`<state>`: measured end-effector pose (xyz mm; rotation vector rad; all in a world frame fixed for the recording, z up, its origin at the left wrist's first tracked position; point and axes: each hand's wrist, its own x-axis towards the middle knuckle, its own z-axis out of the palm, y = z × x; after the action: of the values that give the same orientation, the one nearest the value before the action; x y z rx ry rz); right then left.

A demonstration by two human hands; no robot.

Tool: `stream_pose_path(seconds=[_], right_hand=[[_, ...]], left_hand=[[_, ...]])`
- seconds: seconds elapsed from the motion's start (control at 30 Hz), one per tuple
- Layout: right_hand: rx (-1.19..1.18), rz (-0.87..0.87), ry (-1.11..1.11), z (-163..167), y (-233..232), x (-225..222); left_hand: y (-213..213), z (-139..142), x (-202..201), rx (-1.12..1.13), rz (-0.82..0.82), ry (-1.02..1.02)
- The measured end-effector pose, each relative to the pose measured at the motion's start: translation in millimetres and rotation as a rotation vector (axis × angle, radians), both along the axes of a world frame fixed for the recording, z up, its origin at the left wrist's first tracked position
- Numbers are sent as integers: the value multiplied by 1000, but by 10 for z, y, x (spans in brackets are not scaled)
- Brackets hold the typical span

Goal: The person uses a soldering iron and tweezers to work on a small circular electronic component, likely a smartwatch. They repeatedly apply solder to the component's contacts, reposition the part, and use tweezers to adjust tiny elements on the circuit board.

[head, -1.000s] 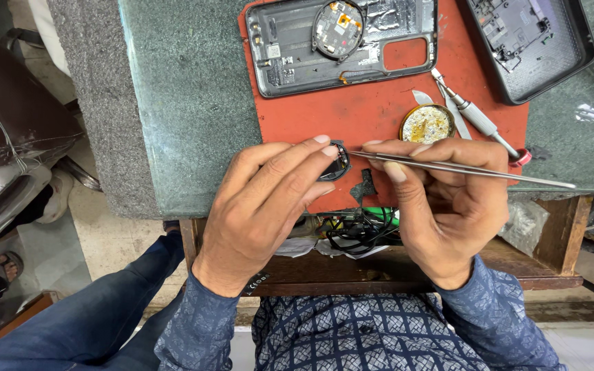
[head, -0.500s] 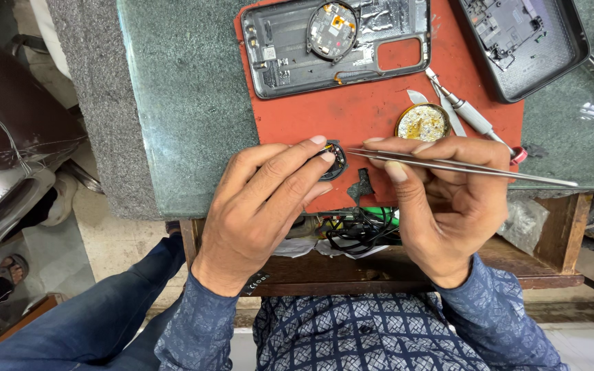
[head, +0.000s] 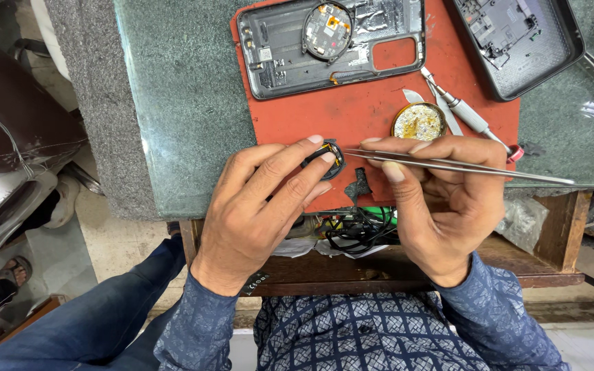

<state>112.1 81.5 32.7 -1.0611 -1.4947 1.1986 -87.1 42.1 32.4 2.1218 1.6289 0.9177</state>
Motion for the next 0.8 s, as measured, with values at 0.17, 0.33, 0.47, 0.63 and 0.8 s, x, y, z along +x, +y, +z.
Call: stream_pose_path(seconds=[0.17, 0.33, 0.47, 0.63, 0.8], right_hand=[[-11, 4, 25, 2, -4, 23], [-9, 9, 9, -1, -17, 61], [-7, 12, 22, -21, -34, 81], [-1, 0, 28, -35, -49, 99], [-7, -9, 74, -44, -69, 128]], left_hand=[[-8, -1, 14, -9, -24, 58], [-17, -10, 33, 2, -41, 98], [-27, -20, 48, 12, -47, 116], [-33, 0, 40, 6, -56, 140], [-39, 40, 46, -9, -70, 153]])
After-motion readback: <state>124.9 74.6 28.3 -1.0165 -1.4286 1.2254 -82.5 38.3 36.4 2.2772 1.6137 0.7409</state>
